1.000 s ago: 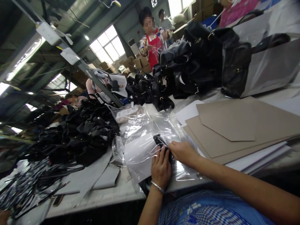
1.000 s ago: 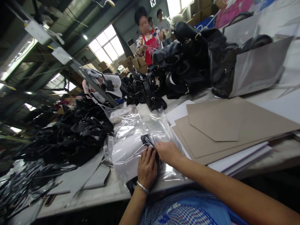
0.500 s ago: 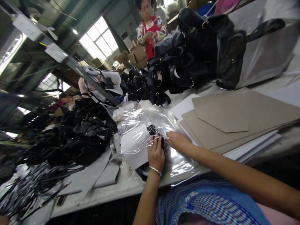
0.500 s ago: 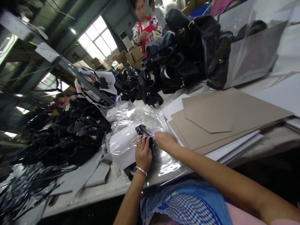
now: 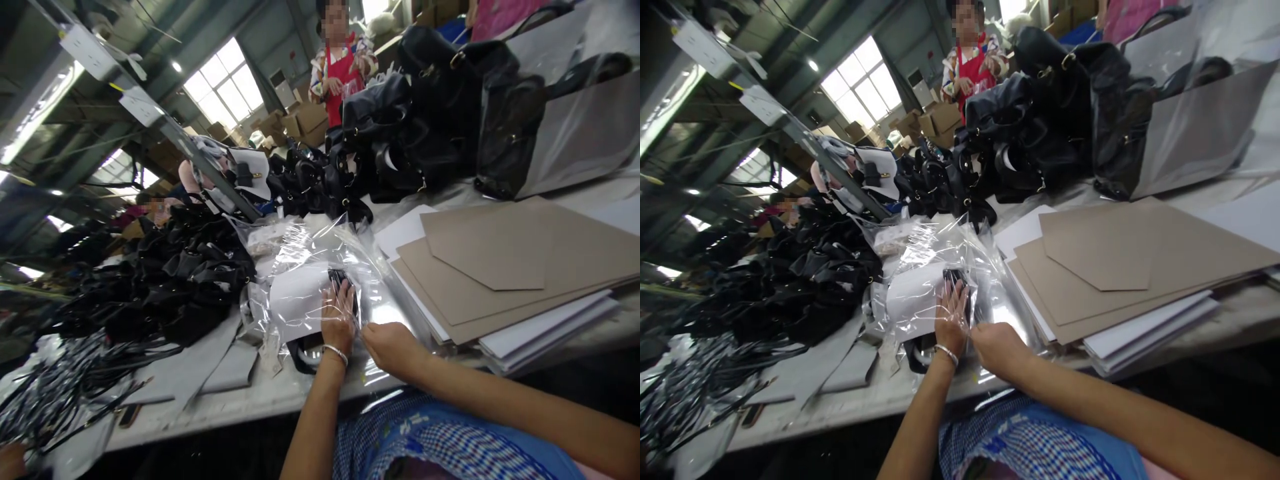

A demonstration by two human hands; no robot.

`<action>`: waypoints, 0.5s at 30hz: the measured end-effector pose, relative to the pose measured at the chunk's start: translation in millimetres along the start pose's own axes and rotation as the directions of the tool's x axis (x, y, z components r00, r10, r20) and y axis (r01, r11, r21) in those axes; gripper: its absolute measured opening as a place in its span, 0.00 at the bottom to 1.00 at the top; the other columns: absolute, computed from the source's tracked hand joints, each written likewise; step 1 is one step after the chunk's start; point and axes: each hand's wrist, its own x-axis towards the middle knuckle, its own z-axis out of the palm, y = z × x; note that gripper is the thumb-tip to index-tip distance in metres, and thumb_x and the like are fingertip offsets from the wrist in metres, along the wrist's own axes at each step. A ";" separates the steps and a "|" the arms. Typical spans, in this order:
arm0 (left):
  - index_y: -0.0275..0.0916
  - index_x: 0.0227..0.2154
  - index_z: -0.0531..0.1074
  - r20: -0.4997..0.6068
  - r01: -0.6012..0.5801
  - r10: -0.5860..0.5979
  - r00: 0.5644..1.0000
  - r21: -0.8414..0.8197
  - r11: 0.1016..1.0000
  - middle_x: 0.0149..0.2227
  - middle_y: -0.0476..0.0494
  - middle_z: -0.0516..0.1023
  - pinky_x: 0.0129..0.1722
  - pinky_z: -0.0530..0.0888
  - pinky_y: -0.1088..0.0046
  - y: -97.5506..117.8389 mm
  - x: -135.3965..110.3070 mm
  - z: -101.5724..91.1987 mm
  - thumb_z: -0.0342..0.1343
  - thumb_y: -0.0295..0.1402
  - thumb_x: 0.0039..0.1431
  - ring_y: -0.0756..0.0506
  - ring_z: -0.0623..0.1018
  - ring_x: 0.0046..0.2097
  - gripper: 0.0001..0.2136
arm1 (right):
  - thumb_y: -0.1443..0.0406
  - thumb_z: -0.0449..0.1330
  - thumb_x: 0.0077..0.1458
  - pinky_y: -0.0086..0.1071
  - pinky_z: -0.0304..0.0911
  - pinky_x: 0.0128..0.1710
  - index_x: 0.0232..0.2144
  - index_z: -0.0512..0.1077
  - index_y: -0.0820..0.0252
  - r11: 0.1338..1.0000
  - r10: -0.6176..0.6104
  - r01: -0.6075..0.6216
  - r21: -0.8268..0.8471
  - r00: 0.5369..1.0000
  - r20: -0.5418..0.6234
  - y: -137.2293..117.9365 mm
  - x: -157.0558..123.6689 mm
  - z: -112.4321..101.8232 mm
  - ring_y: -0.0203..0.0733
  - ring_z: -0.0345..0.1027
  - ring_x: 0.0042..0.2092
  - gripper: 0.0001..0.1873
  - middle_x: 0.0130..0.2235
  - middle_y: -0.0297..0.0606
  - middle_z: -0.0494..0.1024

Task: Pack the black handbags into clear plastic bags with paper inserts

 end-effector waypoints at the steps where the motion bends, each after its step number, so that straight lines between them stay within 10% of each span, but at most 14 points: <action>1: 0.36 0.65 0.61 -0.002 0.001 -0.001 1.000 -0.005 1.000 0.66 0.35 0.63 0.65 0.62 0.42 -1.1 4.5 2.5 0.48 0.15 0.59 0.31 0.56 0.69 0.30 | 0.72 0.53 0.56 0.33 0.55 0.30 0.35 0.74 0.64 1.000 -0.029 0.029 0.007 0.999 0.019 -6.6 -6.1 3.4 0.44 0.73 0.33 0.10 0.34 0.45 0.79; 8: 0.22 0.58 0.65 0.004 -0.001 0.001 1.000 -0.051 0.999 0.61 0.23 0.69 0.61 0.61 0.38 -12.2 39.8 17.0 0.40 0.18 0.64 0.25 0.61 0.65 0.21 | 0.67 0.50 0.61 0.34 0.50 0.29 0.32 0.73 0.60 0.998 -0.061 0.061 0.002 0.997 0.047 -7.9 -38.8 14.0 0.43 0.73 0.32 0.12 0.32 0.40 0.79; 15: 0.30 0.63 0.61 0.024 -0.068 0.073 0.997 -0.156 0.985 0.65 0.37 0.66 0.67 0.60 0.65 -11.9 10.3 -12.3 0.40 0.20 0.66 0.44 0.56 0.70 0.23 | 0.58 0.47 0.66 0.34 0.57 0.32 0.37 0.75 0.55 0.973 0.142 -0.140 0.181 0.990 -0.001 23.4 -32.5 7.4 0.45 0.74 0.33 0.18 0.32 0.38 0.79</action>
